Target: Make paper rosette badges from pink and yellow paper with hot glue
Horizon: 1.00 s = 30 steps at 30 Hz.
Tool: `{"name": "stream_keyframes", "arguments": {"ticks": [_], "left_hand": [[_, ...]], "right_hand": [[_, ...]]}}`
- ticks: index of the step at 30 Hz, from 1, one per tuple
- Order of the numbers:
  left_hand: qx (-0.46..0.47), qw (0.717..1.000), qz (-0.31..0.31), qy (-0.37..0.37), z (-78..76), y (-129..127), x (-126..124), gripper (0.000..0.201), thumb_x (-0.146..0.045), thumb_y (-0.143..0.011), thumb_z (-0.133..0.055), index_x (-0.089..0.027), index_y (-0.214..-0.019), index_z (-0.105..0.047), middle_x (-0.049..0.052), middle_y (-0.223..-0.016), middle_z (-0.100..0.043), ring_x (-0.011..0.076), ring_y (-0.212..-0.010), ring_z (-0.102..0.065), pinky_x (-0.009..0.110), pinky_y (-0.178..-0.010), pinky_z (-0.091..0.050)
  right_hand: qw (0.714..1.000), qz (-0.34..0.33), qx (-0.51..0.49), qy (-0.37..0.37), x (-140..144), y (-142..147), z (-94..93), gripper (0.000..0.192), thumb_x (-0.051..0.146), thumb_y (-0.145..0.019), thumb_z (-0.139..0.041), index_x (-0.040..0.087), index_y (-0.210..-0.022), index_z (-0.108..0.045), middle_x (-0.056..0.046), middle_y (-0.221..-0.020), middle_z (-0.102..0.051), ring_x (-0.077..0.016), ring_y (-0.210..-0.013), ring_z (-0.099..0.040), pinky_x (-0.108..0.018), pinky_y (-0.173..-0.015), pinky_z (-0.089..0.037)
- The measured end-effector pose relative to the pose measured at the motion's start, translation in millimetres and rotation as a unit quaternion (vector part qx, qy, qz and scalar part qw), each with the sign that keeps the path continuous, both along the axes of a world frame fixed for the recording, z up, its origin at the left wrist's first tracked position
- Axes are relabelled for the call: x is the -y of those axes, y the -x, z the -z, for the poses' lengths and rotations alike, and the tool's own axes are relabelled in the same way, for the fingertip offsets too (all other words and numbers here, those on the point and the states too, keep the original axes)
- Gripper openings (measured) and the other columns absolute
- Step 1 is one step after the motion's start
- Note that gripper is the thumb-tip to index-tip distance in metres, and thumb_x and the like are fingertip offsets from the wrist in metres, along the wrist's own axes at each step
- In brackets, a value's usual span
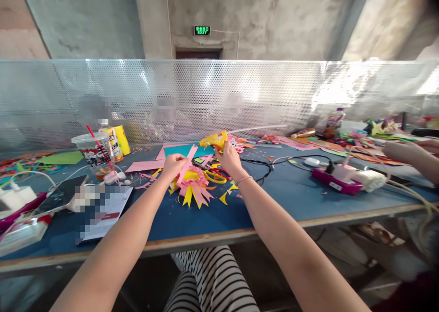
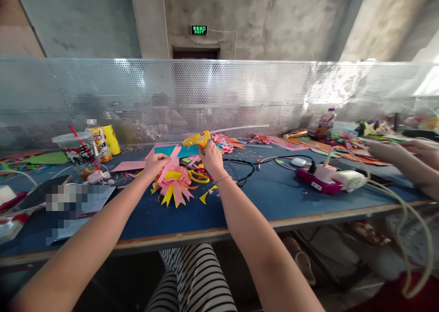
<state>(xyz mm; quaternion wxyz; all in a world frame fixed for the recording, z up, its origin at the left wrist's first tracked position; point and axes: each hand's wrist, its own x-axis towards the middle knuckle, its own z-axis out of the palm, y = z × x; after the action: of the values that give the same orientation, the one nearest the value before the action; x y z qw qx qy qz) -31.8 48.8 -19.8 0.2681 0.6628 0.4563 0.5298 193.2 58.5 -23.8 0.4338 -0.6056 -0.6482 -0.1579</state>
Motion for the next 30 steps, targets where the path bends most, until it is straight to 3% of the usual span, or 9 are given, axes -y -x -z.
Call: {"name": "stream_keyframes", "arguments": {"ticks": [9,30], "left_hand": [[0.000,1.000,0.013,0.016,1.3,-1.9,0.7,0.019,-0.034,-0.064,-0.061,-0.017,-0.056,-0.058,-0.003,-0.045,-0.047,0.0104,-0.045,-0.042,0.024,-0.047,-0.029],[0.021,1.000,0.007,0.012,-1.3,-1.3,2.6,0.018,-0.034,-0.063,-0.063,-0.017,-0.057,-0.061,-0.003,-0.046,-0.049,0.0105,-0.045,-0.043,0.024,-0.048,-0.029]], "right_hand": [[1.000,-0.008,-0.018,0.014,-5.6,-3.1,2.3,0.024,0.030,-0.085,-0.048,0.012,-0.101,-0.044,-0.018,-0.097,-0.059,-0.0287,-0.090,-0.057,-0.041,-0.076,-0.046],[0.999,-0.012,-0.014,0.046,-3.7,-3.9,0.7,0.018,0.028,-0.086,-0.045,0.015,-0.098,-0.041,-0.016,-0.097,-0.058,-0.0276,-0.090,-0.056,-0.040,-0.074,-0.045]]}}
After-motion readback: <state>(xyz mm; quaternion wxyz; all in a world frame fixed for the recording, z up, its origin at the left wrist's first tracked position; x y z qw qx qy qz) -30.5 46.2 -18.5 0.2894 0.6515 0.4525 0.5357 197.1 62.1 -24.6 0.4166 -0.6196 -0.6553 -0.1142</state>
